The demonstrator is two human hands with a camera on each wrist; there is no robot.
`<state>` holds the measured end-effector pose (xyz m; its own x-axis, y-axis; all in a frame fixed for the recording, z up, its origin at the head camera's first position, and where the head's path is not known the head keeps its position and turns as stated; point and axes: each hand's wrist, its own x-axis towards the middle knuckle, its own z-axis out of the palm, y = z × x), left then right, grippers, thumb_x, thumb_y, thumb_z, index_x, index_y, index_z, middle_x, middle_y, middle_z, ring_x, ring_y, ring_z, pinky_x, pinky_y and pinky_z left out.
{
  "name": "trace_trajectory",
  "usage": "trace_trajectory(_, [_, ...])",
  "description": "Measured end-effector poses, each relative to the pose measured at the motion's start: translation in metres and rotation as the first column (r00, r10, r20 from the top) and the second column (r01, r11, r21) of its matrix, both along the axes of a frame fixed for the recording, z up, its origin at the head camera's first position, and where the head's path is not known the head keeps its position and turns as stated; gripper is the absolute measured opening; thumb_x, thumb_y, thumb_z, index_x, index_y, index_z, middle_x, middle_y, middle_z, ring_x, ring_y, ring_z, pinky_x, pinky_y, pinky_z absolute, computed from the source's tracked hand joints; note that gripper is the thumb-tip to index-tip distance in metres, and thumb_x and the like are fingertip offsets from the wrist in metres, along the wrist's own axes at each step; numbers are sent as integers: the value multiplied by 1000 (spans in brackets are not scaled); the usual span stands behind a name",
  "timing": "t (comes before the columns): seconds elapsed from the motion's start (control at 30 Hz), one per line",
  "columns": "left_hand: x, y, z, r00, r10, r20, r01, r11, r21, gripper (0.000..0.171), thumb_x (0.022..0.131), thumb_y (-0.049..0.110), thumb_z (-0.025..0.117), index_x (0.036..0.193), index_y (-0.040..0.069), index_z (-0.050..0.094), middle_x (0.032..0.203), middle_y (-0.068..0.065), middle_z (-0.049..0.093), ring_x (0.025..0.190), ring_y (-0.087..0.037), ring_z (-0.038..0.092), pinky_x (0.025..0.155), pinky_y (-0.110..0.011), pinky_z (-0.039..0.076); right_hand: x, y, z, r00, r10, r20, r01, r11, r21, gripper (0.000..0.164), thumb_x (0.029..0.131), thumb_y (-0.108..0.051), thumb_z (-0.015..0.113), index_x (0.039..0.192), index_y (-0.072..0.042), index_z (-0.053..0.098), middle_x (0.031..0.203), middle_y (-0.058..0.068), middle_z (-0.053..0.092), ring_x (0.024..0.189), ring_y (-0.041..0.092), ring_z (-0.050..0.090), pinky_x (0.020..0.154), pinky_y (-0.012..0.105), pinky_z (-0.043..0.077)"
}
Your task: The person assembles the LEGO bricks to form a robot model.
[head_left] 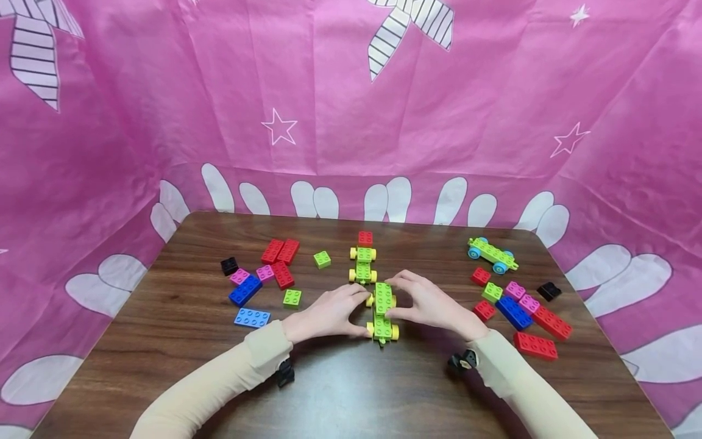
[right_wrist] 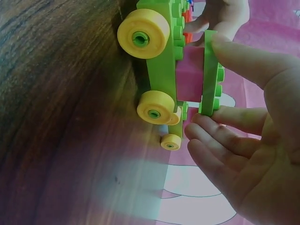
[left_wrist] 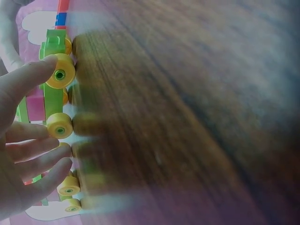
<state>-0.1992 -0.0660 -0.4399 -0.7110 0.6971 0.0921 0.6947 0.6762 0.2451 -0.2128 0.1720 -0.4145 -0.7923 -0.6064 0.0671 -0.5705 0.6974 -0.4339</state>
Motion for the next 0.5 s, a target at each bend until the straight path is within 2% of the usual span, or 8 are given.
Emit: trace_trajectory(0.5, [0,0,1,1000,3,3,-3,1000,-8,75,74,56,70,129,8,54,129,-4,54,117,-17,53,87,-34,54,2,1,-1,1000,-6,-13,5,1000,-27,65,72,-50,75,122,-11,59,112,-1,60,99,16,62,85,35,54])
